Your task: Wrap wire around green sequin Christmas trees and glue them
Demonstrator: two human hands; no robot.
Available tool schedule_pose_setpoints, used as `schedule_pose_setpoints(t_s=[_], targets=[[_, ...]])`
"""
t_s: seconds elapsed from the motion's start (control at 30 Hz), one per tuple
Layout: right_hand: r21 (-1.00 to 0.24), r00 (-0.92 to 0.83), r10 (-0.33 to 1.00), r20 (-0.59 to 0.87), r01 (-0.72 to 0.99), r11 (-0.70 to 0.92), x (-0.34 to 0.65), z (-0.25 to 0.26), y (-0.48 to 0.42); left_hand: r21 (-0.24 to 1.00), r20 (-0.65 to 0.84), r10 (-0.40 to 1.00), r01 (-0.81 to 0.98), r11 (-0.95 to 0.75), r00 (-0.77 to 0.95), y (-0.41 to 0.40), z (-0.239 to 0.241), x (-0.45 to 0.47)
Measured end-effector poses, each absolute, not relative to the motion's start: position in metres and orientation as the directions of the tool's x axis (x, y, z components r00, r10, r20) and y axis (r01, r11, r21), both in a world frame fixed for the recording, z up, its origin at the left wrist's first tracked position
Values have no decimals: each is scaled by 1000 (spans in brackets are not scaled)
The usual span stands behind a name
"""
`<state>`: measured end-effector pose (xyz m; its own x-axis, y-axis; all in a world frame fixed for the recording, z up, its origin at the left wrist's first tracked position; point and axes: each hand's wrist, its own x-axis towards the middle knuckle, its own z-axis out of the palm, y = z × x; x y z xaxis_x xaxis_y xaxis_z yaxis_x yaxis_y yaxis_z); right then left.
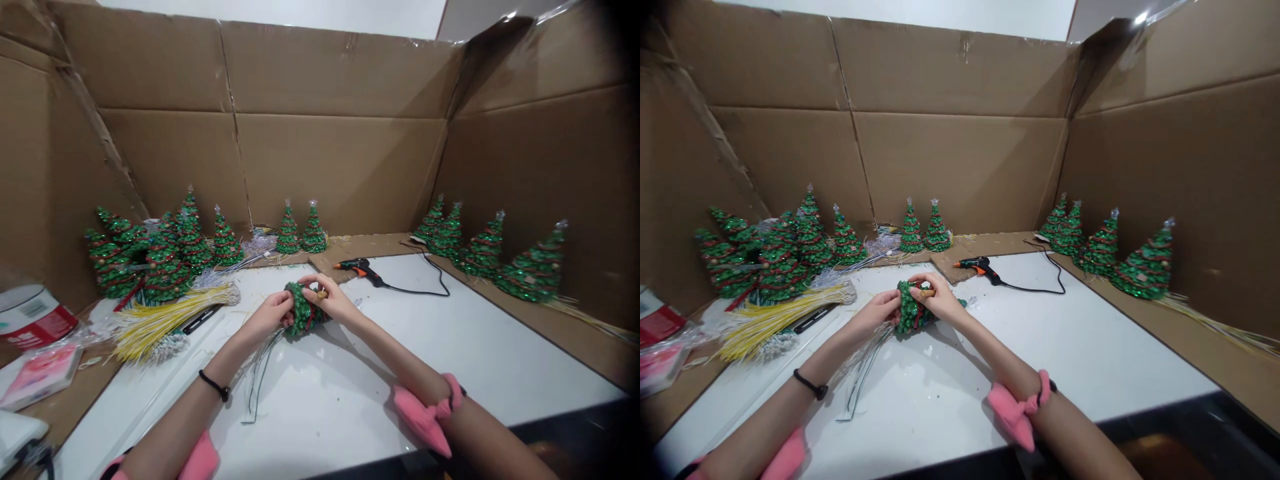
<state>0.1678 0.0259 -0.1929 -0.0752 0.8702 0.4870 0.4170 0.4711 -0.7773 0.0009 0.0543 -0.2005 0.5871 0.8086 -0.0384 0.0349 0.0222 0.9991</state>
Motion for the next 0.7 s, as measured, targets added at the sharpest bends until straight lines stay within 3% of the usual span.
schedule_pose_setpoints(t_s=[0.33, 0.7], targets=[[-837, -78, 916, 393, 382, 392, 170, -190, 24, 999, -15, 827, 37, -7, 562, 52, -200, 3], [-795, -68, 875, 480, 388, 466, 167, -194, 26, 992, -93, 782, -9, 125, 616, 57, -196, -2]])
